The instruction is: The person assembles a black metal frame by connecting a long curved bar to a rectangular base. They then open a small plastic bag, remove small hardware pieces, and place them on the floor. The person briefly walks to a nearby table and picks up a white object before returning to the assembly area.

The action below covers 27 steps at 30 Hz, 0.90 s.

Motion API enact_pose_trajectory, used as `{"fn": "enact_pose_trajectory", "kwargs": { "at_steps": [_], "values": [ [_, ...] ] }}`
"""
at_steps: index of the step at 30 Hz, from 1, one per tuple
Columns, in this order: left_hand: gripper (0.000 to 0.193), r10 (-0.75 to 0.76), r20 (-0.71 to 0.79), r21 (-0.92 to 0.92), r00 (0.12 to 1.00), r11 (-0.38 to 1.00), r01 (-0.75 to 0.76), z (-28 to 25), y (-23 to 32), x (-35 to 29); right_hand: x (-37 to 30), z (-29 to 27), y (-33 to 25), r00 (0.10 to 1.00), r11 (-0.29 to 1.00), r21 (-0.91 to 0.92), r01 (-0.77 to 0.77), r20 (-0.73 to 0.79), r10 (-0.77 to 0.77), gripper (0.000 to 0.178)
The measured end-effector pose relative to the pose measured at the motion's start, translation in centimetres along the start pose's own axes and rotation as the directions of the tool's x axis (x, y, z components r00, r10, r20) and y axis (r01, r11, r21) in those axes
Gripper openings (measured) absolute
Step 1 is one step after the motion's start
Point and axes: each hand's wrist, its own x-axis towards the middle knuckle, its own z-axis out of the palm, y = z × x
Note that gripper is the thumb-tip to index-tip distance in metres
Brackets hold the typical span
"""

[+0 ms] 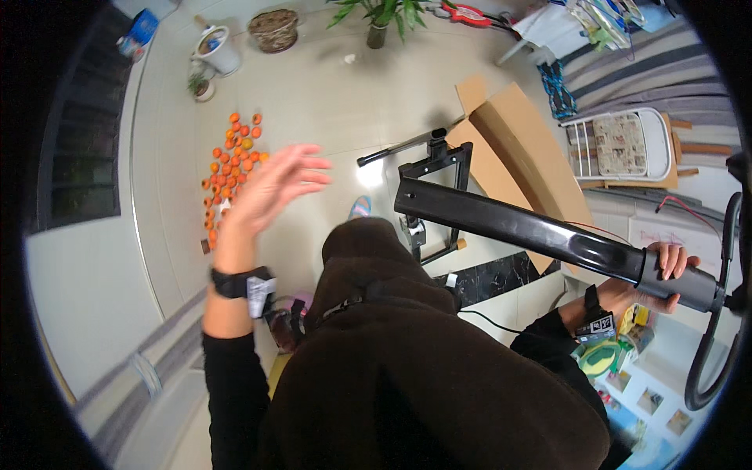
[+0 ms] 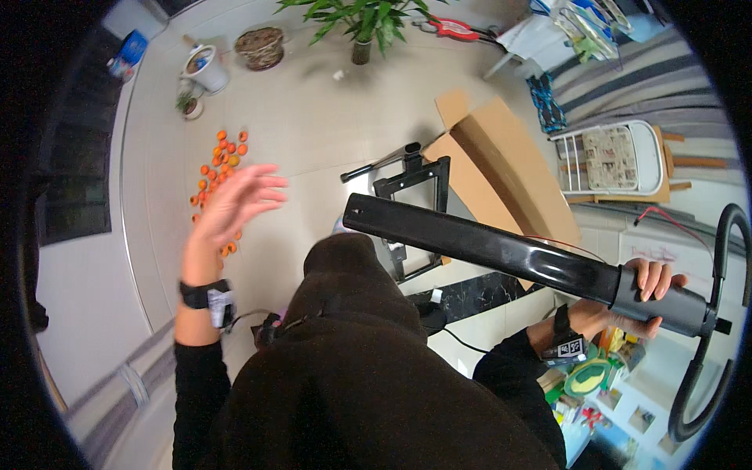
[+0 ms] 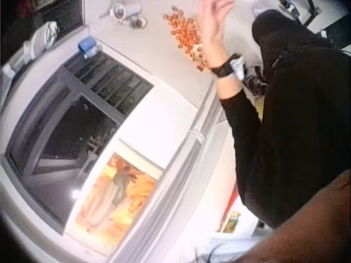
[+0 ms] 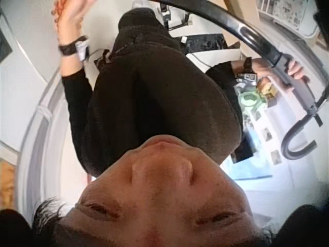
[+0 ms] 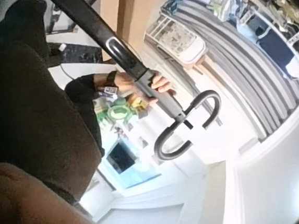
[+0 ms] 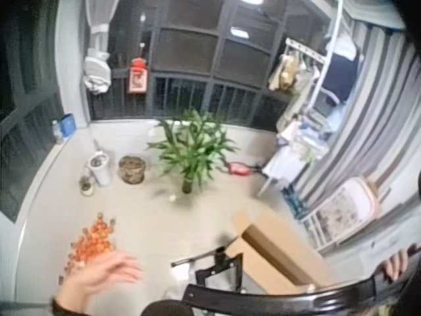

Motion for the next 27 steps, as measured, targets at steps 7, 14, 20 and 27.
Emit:
{"fn": "enact_pose_trajectory", "kwargs": {
  "at_steps": [7,14,20,27],
  "values": [
    [0.074,0.096,0.570,-0.301,0.816,0.949,0.098,7.8,-3.0,11.9,1.0,0.8,-1.2,0.859,0.897,-0.423,-0.128,-0.499,-0.113,0.032],
    [0.039,0.190,0.597,-0.411,0.780,0.907,0.093,14.9,2.4,18.4,-1.1,-1.5,0.2,0.440,0.785,-0.442,-0.433,-0.864,-0.245,0.023],
    [0.032,0.200,0.599,-0.362,0.776,0.931,0.039,16.1,8.3,20.9,-6.1,-2.2,2.8,0.113,0.809,-0.287,-0.513,-0.957,-0.268,0.030],
    [0.034,0.075,0.699,-0.180,0.711,0.981,0.073,16.1,13.0,25.4,-9.1,-0.8,7.9,-0.189,0.892,-0.195,-0.408,-0.938,-0.291,0.028]
  ]
}}
